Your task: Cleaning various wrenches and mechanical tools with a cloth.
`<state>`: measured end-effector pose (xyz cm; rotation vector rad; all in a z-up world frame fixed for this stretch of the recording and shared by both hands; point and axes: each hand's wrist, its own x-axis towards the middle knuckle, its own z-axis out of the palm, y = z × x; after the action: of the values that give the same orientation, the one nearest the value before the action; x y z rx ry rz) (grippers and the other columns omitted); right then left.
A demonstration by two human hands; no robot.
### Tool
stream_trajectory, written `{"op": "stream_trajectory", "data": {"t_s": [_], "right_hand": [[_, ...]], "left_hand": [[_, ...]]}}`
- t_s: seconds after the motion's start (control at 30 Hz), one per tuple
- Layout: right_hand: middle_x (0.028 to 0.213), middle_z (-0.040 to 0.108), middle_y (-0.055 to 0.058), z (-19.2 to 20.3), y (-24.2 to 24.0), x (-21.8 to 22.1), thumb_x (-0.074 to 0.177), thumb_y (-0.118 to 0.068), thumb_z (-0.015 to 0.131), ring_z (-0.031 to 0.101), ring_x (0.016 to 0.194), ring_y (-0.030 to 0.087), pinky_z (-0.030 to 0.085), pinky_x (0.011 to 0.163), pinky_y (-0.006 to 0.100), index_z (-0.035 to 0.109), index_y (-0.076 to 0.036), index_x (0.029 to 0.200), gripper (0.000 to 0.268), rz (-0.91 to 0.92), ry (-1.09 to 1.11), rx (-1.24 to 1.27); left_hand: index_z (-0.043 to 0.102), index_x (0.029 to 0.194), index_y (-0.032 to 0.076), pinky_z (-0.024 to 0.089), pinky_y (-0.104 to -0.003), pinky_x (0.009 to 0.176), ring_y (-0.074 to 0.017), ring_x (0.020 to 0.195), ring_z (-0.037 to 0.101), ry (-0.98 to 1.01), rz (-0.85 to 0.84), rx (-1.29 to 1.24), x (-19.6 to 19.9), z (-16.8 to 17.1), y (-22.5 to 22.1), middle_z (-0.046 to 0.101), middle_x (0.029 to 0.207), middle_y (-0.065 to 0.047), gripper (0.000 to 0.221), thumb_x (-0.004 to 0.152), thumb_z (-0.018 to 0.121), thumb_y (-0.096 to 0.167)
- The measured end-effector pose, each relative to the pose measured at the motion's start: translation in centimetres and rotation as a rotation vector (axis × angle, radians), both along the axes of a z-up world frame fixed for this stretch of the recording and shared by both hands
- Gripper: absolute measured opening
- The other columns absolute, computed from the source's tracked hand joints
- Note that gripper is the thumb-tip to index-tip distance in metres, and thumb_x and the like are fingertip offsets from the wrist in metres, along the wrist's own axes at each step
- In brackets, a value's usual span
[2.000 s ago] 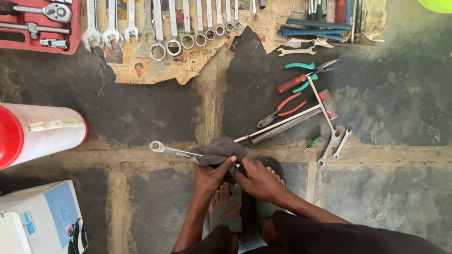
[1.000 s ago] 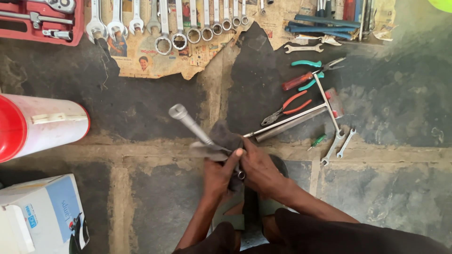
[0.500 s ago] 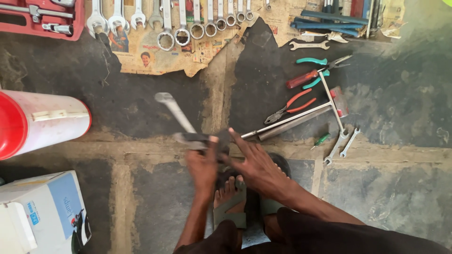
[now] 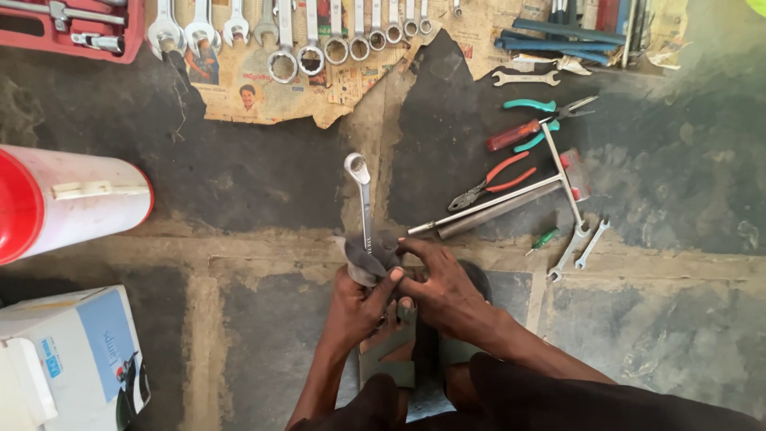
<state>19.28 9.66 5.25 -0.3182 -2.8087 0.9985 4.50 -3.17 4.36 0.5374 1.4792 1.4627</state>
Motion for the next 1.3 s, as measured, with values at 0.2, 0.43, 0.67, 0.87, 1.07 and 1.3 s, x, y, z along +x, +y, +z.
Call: {"op": "stream_trajectory", "data": {"t_s": [0.2, 0.43, 0.67, 0.87, 1.07, 1.3], "right_hand": [[0.137, 0.053, 0.022, 1.8, 0.5, -0.8, 0.073, -0.006, 0.076, 0.053, 0.125, 0.042, 0.045, 0.098, 0.054, 0.063, -0.01, 0.119, 0.048, 0.032, -0.033, -0.025], [0.104, 0.062, 0.014, 2.4, 0.7, -0.4, 0.074, 0.002, 0.071, 0.064, 0.095, 0.038, 0.05, 0.076, 0.051, 0.066, -0.013, 0.095, 0.026, 0.169, -0.16, -0.192], [0.1, 0.059, 0.015, 3.4, 1.3, -0.9, 0.072, 0.001, 0.069, 0.065, 0.092, 0.037, 0.05, 0.069, 0.048, 0.065, -0.008, 0.092, 0.022, 0.203, -0.226, -0.29], [0.118, 0.064, 0.018, -0.6, 1.0, 0.2, 0.069, -0.009, 0.075, 0.066, 0.105, 0.036, 0.056, 0.08, 0.047, 0.069, -0.012, 0.102, 0.034, 0.147, -0.122, 0.05], [0.132, 0.058, 0.017, -0.2, 1.3, 0.4, 0.081, -0.009, 0.073, 0.064, 0.117, 0.037, 0.057, 0.091, 0.048, 0.061, -0.024, 0.142, 0.064, 0.005, 0.037, 0.033], [0.143, 0.051, 0.017, -0.7, 1.3, 0.5, 0.085, -0.009, 0.071, 0.058, 0.127, 0.039, 0.054, 0.098, 0.05, 0.063, -0.017, 0.118, 0.036, 0.028, 0.036, 0.096]], "left_hand": [[0.07, 0.087, -0.001, 0.047, -0.027, 0.052, -0.0078, 0.06, 0.06, 0.143, -0.007, 0.036, 0.3, -0.8, -0.2, 0.066, 0.068, 0.0, 0.018, 0.097, 0.072, 0.014], [0.066, 0.104, 0.001, 0.048, -0.027, 0.051, -0.0091, 0.063, 0.06, -0.406, 0.095, 0.01, 2.3, -3.8, -2.5, 0.064, 0.079, -0.001, 0.015, 0.097, 0.071, 0.013], [0.065, 0.113, -0.001, 0.052, -0.026, 0.052, -0.0116, 0.064, 0.064, -0.629, 0.295, 0.124, 2.7, -2.9, -1.8, 0.066, 0.083, -0.005, 0.026, 0.093, 0.07, 0.014], [0.064, 0.114, -0.001, 0.056, -0.027, 0.056, -0.0135, 0.067, 0.066, -0.727, 0.455, 0.229, 1.8, -4.7, -2.5, 0.066, 0.085, -0.007, 0.022, 0.099, 0.071, 0.014], [0.065, 0.11, 0.002, 0.055, -0.026, 0.062, -0.012, 0.074, 0.066, -0.431, 0.488, 0.125, 0.4, -4.0, -2.7, 0.07, 0.09, -0.005, 0.018, 0.098, 0.07, 0.015], [0.074, 0.092, 0.005, 0.055, -0.03, 0.053, -0.0145, 0.06, 0.07, 0.217, -0.155, -0.26, 0.1, 0.5, 1.0, 0.072, 0.07, -0.005, 0.02, 0.098, 0.067, 0.023]]}}
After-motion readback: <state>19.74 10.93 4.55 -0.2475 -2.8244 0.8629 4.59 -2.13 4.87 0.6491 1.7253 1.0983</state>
